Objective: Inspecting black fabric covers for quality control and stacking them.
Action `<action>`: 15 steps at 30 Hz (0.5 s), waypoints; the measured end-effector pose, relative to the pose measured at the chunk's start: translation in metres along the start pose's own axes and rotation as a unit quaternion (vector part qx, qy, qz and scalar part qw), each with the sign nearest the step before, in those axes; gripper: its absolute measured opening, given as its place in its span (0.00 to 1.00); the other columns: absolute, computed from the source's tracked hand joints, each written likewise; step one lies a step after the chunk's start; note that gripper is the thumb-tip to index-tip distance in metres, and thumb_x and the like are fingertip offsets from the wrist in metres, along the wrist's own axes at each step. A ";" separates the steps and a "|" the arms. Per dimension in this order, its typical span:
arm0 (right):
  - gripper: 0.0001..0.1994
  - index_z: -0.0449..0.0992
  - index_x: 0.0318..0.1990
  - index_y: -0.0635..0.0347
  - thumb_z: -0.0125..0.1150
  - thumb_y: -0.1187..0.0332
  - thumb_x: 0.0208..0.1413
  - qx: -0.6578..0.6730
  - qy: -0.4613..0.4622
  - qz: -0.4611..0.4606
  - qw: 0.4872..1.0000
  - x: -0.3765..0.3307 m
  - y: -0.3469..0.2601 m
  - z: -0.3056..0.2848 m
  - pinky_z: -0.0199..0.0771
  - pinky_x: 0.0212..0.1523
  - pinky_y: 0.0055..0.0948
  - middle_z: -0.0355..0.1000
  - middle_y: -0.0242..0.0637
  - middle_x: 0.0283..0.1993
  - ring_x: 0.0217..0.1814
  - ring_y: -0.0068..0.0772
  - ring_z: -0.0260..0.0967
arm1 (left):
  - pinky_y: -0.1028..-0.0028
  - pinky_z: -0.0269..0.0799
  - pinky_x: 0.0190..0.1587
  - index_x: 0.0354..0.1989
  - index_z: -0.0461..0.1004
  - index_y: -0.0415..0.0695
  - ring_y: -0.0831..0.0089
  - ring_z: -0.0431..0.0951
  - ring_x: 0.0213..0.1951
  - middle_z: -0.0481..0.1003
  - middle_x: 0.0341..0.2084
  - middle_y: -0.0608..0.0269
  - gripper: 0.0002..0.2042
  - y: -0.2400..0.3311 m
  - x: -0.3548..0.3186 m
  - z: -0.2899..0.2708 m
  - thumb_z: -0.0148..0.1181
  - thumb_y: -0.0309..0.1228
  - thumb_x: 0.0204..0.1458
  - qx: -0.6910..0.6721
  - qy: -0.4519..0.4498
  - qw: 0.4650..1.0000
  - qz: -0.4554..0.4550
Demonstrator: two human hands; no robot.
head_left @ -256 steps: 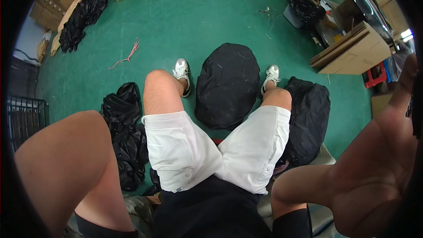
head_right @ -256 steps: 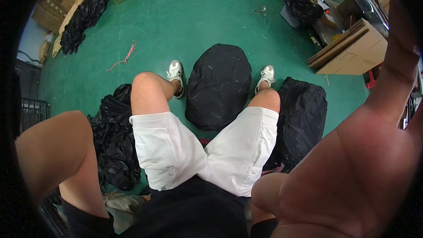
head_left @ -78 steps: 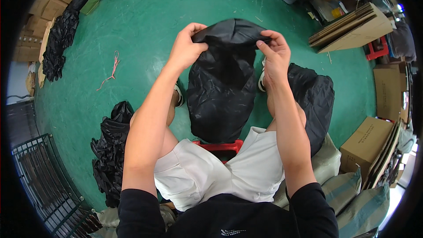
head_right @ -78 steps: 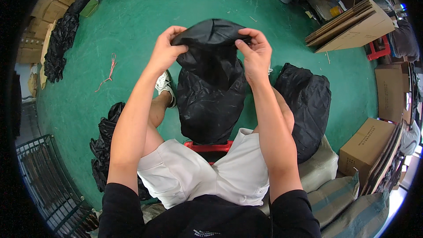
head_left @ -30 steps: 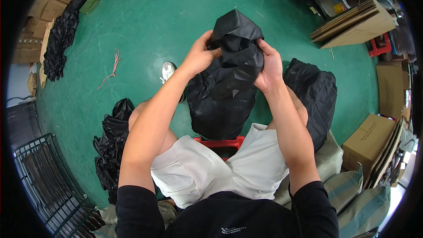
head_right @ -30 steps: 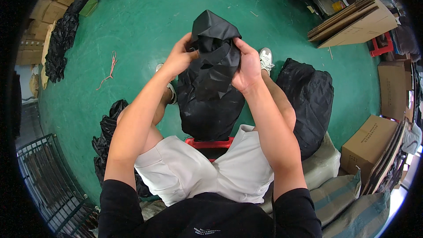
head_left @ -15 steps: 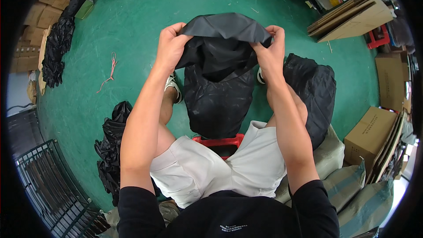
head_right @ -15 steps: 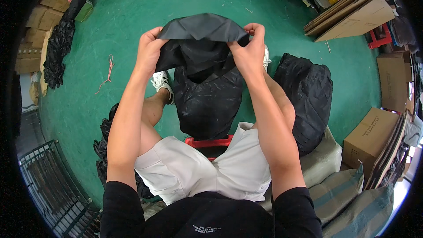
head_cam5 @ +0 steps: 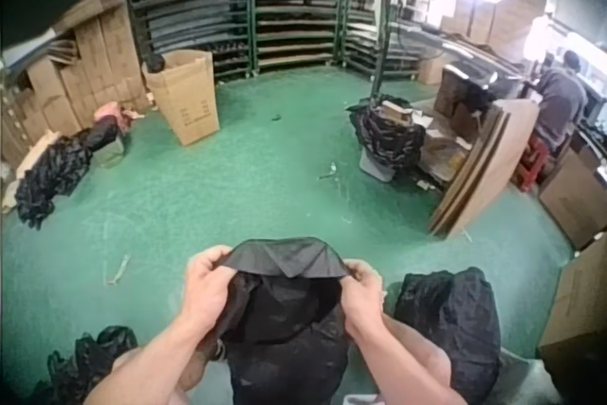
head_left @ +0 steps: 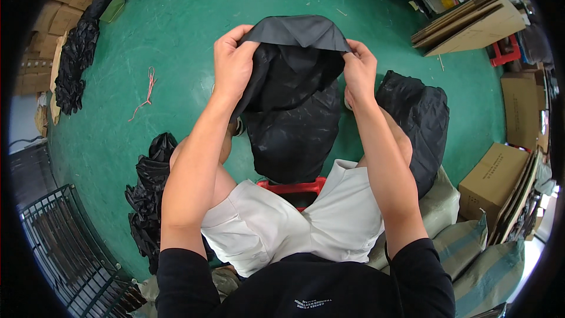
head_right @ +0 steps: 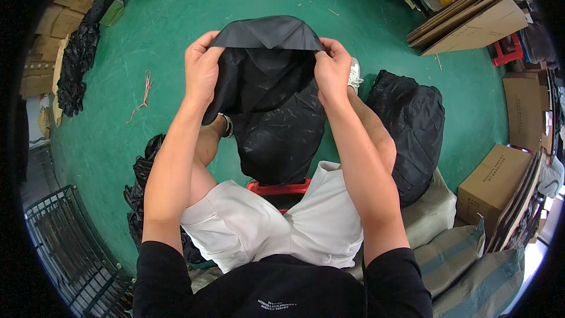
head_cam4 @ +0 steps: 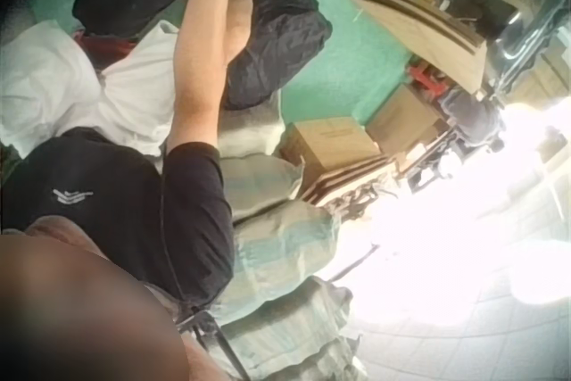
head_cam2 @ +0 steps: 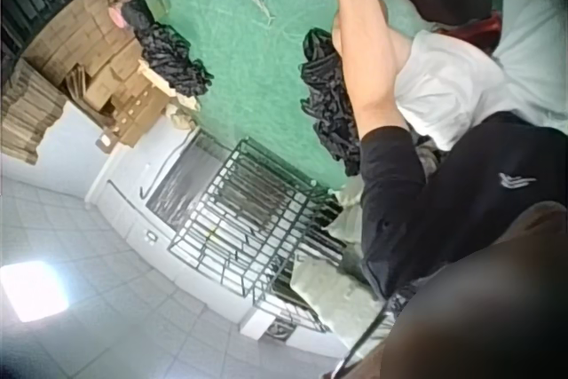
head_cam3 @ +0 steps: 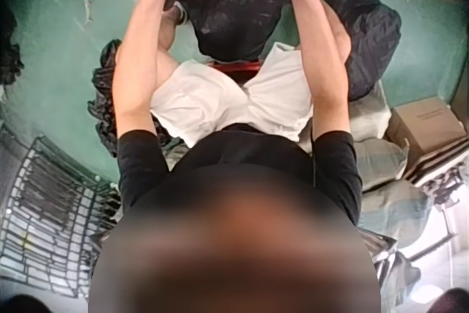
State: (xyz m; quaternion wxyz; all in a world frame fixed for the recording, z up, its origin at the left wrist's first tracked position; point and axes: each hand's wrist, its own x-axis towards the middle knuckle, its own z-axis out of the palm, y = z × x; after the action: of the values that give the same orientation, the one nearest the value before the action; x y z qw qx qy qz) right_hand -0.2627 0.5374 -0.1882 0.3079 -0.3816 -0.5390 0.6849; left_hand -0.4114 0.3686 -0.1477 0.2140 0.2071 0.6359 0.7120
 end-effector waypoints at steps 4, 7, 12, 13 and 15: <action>0.15 0.71 0.44 0.67 0.42 0.84 0.51 0.061 -0.020 -0.026 0.998 0.006 -0.005 -0.004 0.64 0.45 0.18 0.73 0.33 0.39 0.41 0.22 0.67 | 0.82 0.58 0.29 0.30 0.77 0.36 0.88 0.63 0.27 0.70 0.22 0.77 0.05 -0.001 0.003 -0.011 0.57 0.24 0.52 0.024 -0.018 1.000 0.006; 0.16 0.71 0.44 0.65 0.41 0.85 0.49 0.004 -0.048 -0.059 0.997 0.011 -0.009 -0.012 0.63 0.42 0.17 0.72 0.31 0.38 0.40 0.20 0.66 | 0.82 0.59 0.30 0.30 0.77 0.37 0.88 0.64 0.27 0.71 0.22 0.77 0.05 0.005 0.005 -0.020 0.56 0.24 0.52 0.050 -0.078 0.996 0.001; 0.17 0.71 0.44 0.63 0.41 0.84 0.48 -0.050 -0.111 -0.036 0.992 0.010 -0.021 -0.027 0.59 0.35 0.15 0.70 0.28 0.34 0.35 0.16 0.62 | 0.81 0.67 0.36 0.33 0.79 0.35 0.86 0.72 0.30 0.77 0.26 0.72 0.08 0.027 0.000 -0.030 0.54 0.24 0.50 0.025 -0.228 0.967 -0.109; 0.16 0.71 0.43 0.63 0.42 0.84 0.47 -0.082 -0.139 -0.001 0.987 0.009 -0.025 -0.033 0.57 0.32 0.15 0.69 0.27 0.31 0.32 0.14 0.60 | 0.80 0.69 0.38 0.35 0.79 0.34 0.83 0.75 0.32 0.79 0.29 0.68 0.09 0.030 0.000 -0.033 0.55 0.24 0.49 0.005 -0.248 0.957 -0.149; 0.15 0.71 0.44 0.62 0.44 0.83 0.49 -0.080 -0.196 0.043 0.976 0.007 -0.034 -0.043 0.57 0.30 0.14 0.70 0.25 0.31 0.30 0.13 0.62 | 0.79 0.71 0.40 0.36 0.79 0.33 0.80 0.77 0.33 0.80 0.31 0.65 0.11 0.032 0.000 -0.046 0.55 0.24 0.48 -0.013 -0.265 0.945 -0.190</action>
State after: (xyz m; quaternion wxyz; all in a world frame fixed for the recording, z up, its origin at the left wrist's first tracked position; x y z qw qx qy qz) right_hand -0.2294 0.5730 -0.1616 0.1354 -0.2860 -0.6248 0.7138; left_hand -0.4388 0.3277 -0.1207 0.5083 0.2609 0.5746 0.5859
